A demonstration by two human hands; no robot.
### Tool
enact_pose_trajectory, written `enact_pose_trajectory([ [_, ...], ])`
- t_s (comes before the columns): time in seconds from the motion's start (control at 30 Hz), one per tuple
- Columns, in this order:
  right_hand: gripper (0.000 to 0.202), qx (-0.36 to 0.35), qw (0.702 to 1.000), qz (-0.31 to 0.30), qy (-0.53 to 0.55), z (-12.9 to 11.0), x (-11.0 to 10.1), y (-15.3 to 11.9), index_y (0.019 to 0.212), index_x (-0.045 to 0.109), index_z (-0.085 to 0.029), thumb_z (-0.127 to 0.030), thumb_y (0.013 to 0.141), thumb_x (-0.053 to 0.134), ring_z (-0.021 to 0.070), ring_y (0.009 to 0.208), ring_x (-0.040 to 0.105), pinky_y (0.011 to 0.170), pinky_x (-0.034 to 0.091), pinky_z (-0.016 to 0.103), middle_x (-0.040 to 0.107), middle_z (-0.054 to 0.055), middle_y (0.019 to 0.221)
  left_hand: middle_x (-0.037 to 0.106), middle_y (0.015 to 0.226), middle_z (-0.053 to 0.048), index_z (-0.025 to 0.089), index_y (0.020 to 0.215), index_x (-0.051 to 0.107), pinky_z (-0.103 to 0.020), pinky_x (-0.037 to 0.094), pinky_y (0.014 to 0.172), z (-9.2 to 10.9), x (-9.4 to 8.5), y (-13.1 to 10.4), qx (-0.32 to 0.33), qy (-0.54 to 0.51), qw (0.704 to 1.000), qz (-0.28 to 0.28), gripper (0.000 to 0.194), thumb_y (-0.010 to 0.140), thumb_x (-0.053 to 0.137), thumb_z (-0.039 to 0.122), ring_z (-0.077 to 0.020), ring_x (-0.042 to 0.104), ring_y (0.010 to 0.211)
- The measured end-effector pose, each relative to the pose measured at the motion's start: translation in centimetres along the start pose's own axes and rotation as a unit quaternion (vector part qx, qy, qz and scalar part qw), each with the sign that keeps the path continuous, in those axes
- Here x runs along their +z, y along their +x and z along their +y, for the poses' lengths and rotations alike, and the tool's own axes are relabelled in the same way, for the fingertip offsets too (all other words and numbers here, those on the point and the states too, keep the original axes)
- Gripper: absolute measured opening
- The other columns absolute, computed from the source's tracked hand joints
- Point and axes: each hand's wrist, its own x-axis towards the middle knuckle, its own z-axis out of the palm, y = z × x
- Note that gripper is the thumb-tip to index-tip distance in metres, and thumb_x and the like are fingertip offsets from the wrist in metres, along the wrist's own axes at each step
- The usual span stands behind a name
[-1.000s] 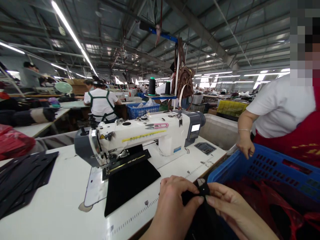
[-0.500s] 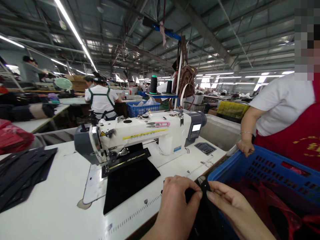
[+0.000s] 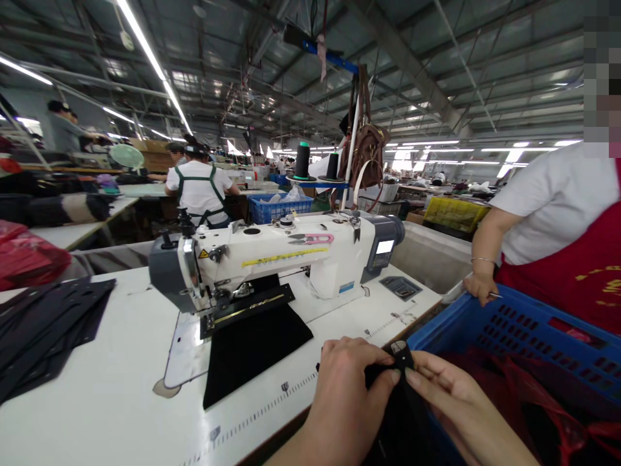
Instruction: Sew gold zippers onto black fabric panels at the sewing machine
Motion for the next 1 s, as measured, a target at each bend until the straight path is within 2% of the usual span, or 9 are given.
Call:
enact_pose_trajectory([
  [0.27, 0.03, -0.021, 0.999, 0.0, -0.04, -0.2, -0.5, 0.3, 0.1, 0.065, -0.021, -0.039, 0.076, 0.066, 0.0234, 0.097, 0.06, 0.086, 0.044, 0.034, 0.067, 0.007, 0.101, 0.068, 0.082, -0.001, 0.024, 0.078, 0.068, -0.039, 0.039, 0.084, -0.7, 0.8, 0.6, 0.023, -0.031, 0.999, 0.022, 0.01, 0.076, 0.06, 0.018, -0.0228, 0.057, 0.086],
  [0.37, 0.029, -0.013, 0.998, 0.056, 0.006, -0.6, -1.5, 1.0, 0.092, 0.067, -0.021, -0.04, 0.071, 0.071, 0.02, 0.083, 0.062, 0.074, 0.047, 0.029, 0.069, 0.004, 0.091, 0.062, 0.098, -0.003, 0.024, 0.089, 0.064, -0.039, 0.037, 0.092, -1.7, 0.8, 0.3, 0.067, -0.054, 0.991, 0.099, 0.014, 0.077, 0.059, 0.018, -0.0226, 0.053, 0.1],
  [0.43, 0.026, -0.006, 0.995, 0.09, 0.036, -0.8, -2.3, 1.5, 0.085, 0.067, -0.019, -0.039, 0.068, 0.073, 0.0163, 0.072, 0.061, 0.067, 0.047, 0.025, 0.068, 0.002, 0.079, 0.058, 0.104, -0.004, 0.023, 0.094, 0.059, -0.037, 0.037, 0.093, -2.8, 1.1, -0.3, 0.059, -0.096, 0.984, 0.137, 0.014, 0.079, 0.058, 0.021, -0.022, 0.052, 0.102],
  [0.5, 0.024, -0.009, 0.993, 0.107, 0.047, -0.8, -3.2, 2.0, 0.077, 0.067, -0.018, -0.037, 0.066, 0.075, 0.0134, 0.064, 0.059, 0.061, 0.046, 0.023, 0.065, 0.0, 0.071, 0.058, 0.101, -0.005, 0.021, 0.095, 0.056, -0.036, 0.043, 0.087, -4.3, 1.7, -1.1, -0.004, -0.159, 0.981, 0.111, 0.015, 0.082, 0.056, 0.028, -0.0211, 0.056, 0.095],
  [0.57, 0.024, -0.018, 0.992, 0.116, 0.049, -0.8, -3.8, 2.3, 0.073, 0.066, -0.017, -0.037, 0.064, 0.076, 0.0123, 0.061, 0.057, 0.058, 0.045, 0.022, 0.064, 0.0, 0.067, 0.059, 0.102, -0.008, 0.019, 0.098, 0.054, -0.036, 0.046, 0.083, -5.8, 2.9, -1.8, -0.069, -0.21, 0.974, 0.056, 0.024, 0.081, 0.058, 0.035, -0.0228, 0.057, 0.095],
  [0.7, 0.027, -0.029, 0.99, 0.132, 0.048, -0.7, -4.3, 2.5, 0.07, 0.064, -0.016, -0.038, 0.062, 0.076, 0.0115, 0.057, 0.054, 0.054, 0.043, 0.022, 0.061, -0.001, 0.064, 0.059, 0.107, -0.013, 0.015, 0.104, 0.055, -0.035, 0.048, 0.08, -8.0, 5.5, -2.8, -0.123, -0.281, 0.952, -0.004, 0.046, 0.071, 0.069, 0.044, -0.0262, 0.055, 0.102],
  [0.83, 0.029, -0.045, 0.986, 0.16, 0.028, -0.3, -4.7, 2.7, 0.069, 0.06, -0.016, -0.041, 0.064, 0.073, 0.0108, 0.053, 0.051, 0.052, 0.04, 0.022, 0.058, -0.002, 0.06, 0.064, 0.092, -0.011, 0.012, 0.101, 0.059, -0.032, 0.048, 0.077, -8.2, 6.9, -3.5, -0.166, -0.339, 0.924, -0.054, 0.053, 0.064, 0.075, 0.047, -0.0235, 0.06, 0.088],
  [0.93, 0.029, -0.081, 0.978, 0.191, -0.006, 0.2, -5.0, 3.1, 0.075, 0.06, -0.017, -0.042, 0.067, 0.07, 0.0121, 0.061, 0.054, 0.059, 0.041, 0.023, 0.059, -0.003, 0.065, 0.066, 0.085, -0.009, 0.011, 0.092, 0.063, -0.033, 0.047, 0.079, -7.7, 6.8, -3.7, -0.176, -0.386, 0.899, -0.108, 0.046, 0.068, 0.072, 0.048, -0.0242, 0.061, 0.087],
  [1.0, 0.029, -0.104, 0.971, 0.211, -0.035, 0.6, -5.3, 3.4, 0.077, 0.059, -0.017, -0.041, 0.066, 0.07, 0.0133, 0.066, 0.055, 0.064, 0.04, 0.025, 0.06, -0.002, 0.068, 0.066, 0.082, -0.008, 0.011, 0.087, 0.064, -0.032, 0.047, 0.077, -7.6, 6.4, -3.7, -0.177, -0.388, 0.898, -0.109, 0.043, 0.069, 0.07, 0.05, -0.0236, 0.061, 0.085],
])
